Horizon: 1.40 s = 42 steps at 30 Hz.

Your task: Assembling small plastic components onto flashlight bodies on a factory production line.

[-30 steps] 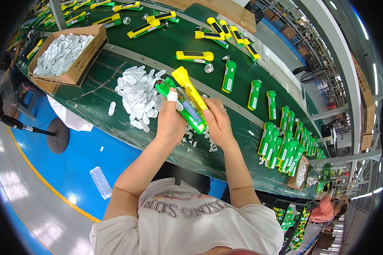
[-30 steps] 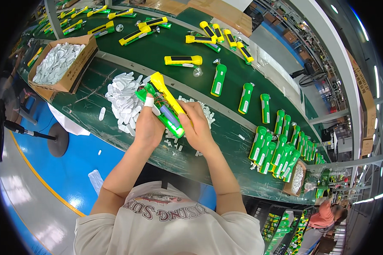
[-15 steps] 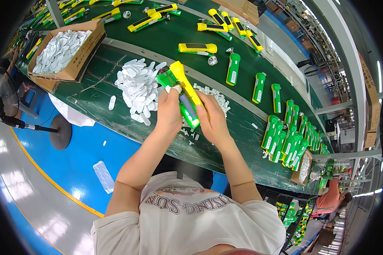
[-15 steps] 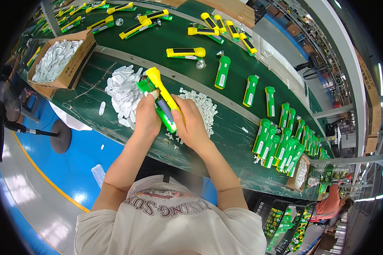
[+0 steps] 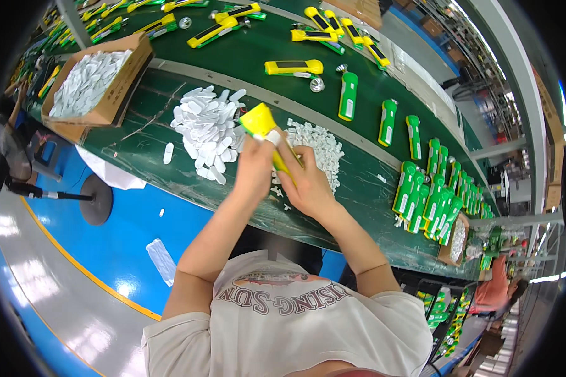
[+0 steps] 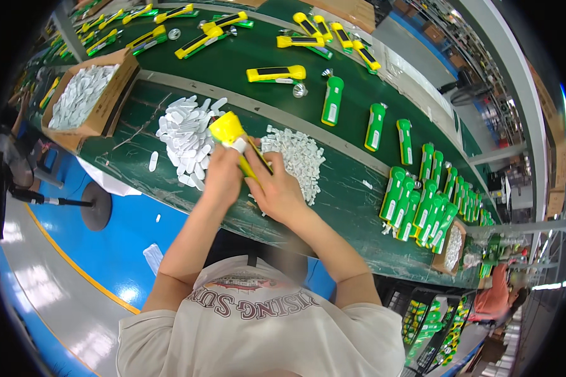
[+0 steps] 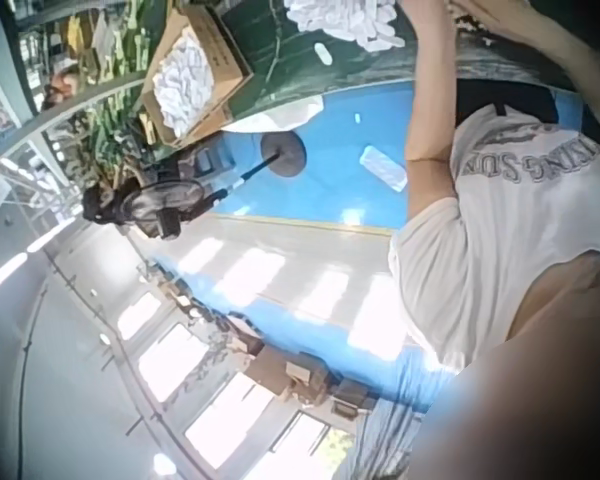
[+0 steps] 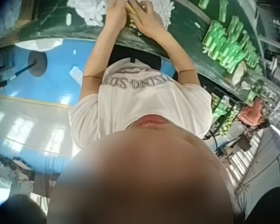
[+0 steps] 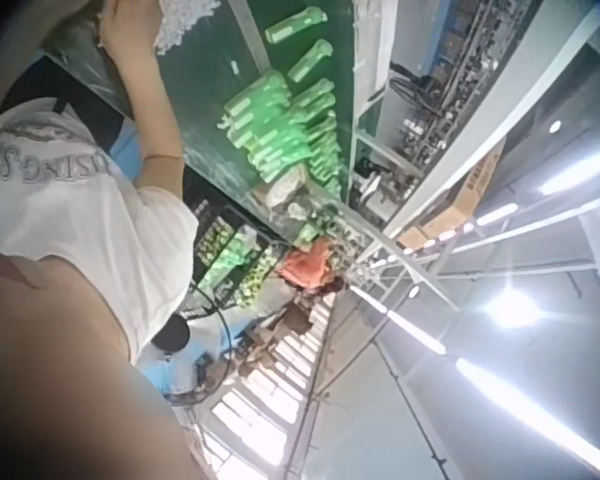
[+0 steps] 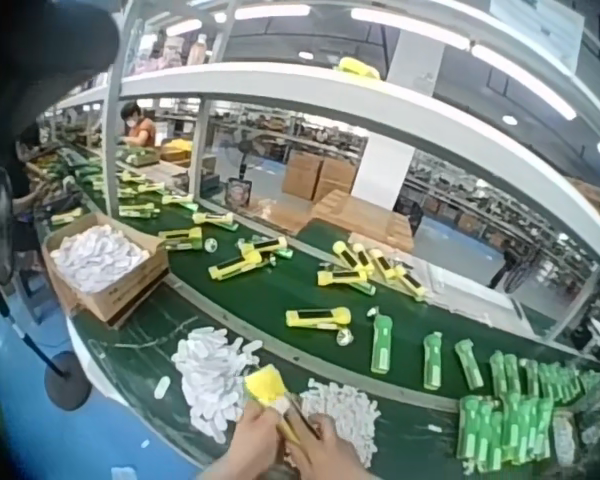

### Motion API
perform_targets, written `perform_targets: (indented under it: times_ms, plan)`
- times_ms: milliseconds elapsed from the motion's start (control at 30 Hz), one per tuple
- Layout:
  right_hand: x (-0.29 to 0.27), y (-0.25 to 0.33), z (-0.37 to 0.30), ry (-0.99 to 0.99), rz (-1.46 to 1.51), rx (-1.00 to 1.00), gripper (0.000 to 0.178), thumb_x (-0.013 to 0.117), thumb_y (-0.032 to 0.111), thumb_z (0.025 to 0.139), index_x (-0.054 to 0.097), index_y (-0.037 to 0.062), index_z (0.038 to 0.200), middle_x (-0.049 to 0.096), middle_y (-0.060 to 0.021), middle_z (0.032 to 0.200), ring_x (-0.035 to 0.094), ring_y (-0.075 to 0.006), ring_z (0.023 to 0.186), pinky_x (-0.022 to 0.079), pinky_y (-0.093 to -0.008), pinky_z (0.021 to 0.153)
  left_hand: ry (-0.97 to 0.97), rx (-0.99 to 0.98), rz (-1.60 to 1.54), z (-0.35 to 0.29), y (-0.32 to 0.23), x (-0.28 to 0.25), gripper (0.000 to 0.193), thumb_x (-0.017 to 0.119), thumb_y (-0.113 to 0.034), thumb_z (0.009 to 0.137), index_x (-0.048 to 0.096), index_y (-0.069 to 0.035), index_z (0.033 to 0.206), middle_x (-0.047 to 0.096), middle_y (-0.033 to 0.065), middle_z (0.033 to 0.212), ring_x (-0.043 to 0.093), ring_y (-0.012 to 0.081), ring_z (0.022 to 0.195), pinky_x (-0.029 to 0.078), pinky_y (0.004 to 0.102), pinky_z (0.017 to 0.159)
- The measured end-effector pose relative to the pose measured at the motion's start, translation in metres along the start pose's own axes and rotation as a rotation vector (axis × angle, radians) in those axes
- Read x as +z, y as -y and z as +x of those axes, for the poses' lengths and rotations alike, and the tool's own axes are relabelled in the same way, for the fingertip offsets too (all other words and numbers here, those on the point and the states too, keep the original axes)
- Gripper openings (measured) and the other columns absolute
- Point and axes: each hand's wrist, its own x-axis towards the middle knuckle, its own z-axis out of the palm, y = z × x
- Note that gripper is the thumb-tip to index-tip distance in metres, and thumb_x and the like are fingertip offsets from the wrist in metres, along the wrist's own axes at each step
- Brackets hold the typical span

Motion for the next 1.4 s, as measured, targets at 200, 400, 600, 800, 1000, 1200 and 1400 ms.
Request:
perform_targets:
  times_ms: [200,400,600,800,1000,1200,1400]
  plan:
    - [0.004,-0.015,-0.016,-0.028,0.418,-0.119,0.063,0.062,0.005,0.089,0.039,0.0080,0.148,0.042,-0.0206,0.127,0.054,-0.0345,0.103,0.046,-0.0386,0.091,0.140,0.019,-0.200,-0.006,-0.041,-0.009,0.038,0.063,-0.010,0.095,0.047,0.003,0.127,0.062,0.0165,0.114,0.063,0.0278,0.106,0.052,0.0405,0.092]
    - [0.020,-0.020,-0.023,-0.295,0.266,-0.190,0.068,0.075,0.010,0.082,0.046,0.0075,0.143,0.046,-0.0164,0.130,0.051,-0.0325,0.114,0.045,-0.0391,0.095,0.039,-0.301,-0.256,-0.029,0.000,0.001,0.031,0.059,-0.026,0.099,0.051,-0.003,0.118,0.061,0.0120,0.106,0.063,0.0237,0.100,0.051,0.0368,0.083]
    - [-0.043,-0.126,-0.087,-0.184,0.022,0.207,0.039,0.069,0.001,0.078,0.062,0.0110,0.116,0.056,-0.0114,0.112,0.059,-0.0287,0.102,0.051,-0.0373,0.084,0.181,-0.322,-0.420,0.009,-0.012,-0.044,0.016,0.064,-0.017,0.089,0.053,-0.007,0.094,0.045,0.0008,0.075,0.045,0.0127,0.065,0.041,0.0292,0.060]
    - [-0.029,-0.122,-0.091,-0.140,-0.019,0.256,0.035,0.071,-0.001,0.076,0.060,0.0085,0.109,0.057,-0.0123,0.106,0.060,-0.0324,0.096,0.051,-0.0382,0.083,0.341,-0.408,-0.445,0.011,0.002,-0.020,0.025,0.061,-0.029,0.092,0.054,-0.006,0.098,0.042,0.0013,0.072,0.039,0.0120,0.057,0.033,0.0283,0.053]
    - [-0.025,-0.141,-0.087,-0.066,-0.056,0.219,0.030,0.071,0.001,0.078,0.062,0.0098,0.105,0.059,-0.0108,0.093,0.061,-0.0326,0.090,0.051,-0.0410,0.075,0.399,-0.518,-0.687,0.018,-0.003,-0.024,0.043,0.059,-0.043,0.094,0.056,-0.002,0.106,0.050,0.0086,0.091,0.049,0.0181,0.076,0.042,0.0344,0.053]
    - [-0.076,-0.098,-0.062,-0.101,0.775,0.569,0.016,0.064,-0.002,0.087,0.066,0.0022,0.102,0.063,-0.0073,0.100,0.066,-0.0201,0.095,0.055,-0.0314,0.074,0.288,-0.401,-0.421,0.004,0.022,-0.015,0.053,0.059,-0.043,0.097,0.051,-0.001,0.128,0.060,0.0090,0.111,0.059,0.0223,0.099,0.051,0.0359,0.087]
    - [-0.062,-0.054,-0.029,-0.357,0.939,0.054,0.011,0.064,-0.004,0.090,0.065,-0.0022,0.101,0.061,-0.0090,0.104,0.063,-0.0149,0.094,0.055,-0.0259,0.079,0.421,-0.179,0.104,-0.037,0.033,0.038,0.044,0.041,-0.017,0.105,0.028,-0.001,0.144,0.057,0.0165,0.123,0.063,0.0250,0.105,0.056,0.0396,0.086]
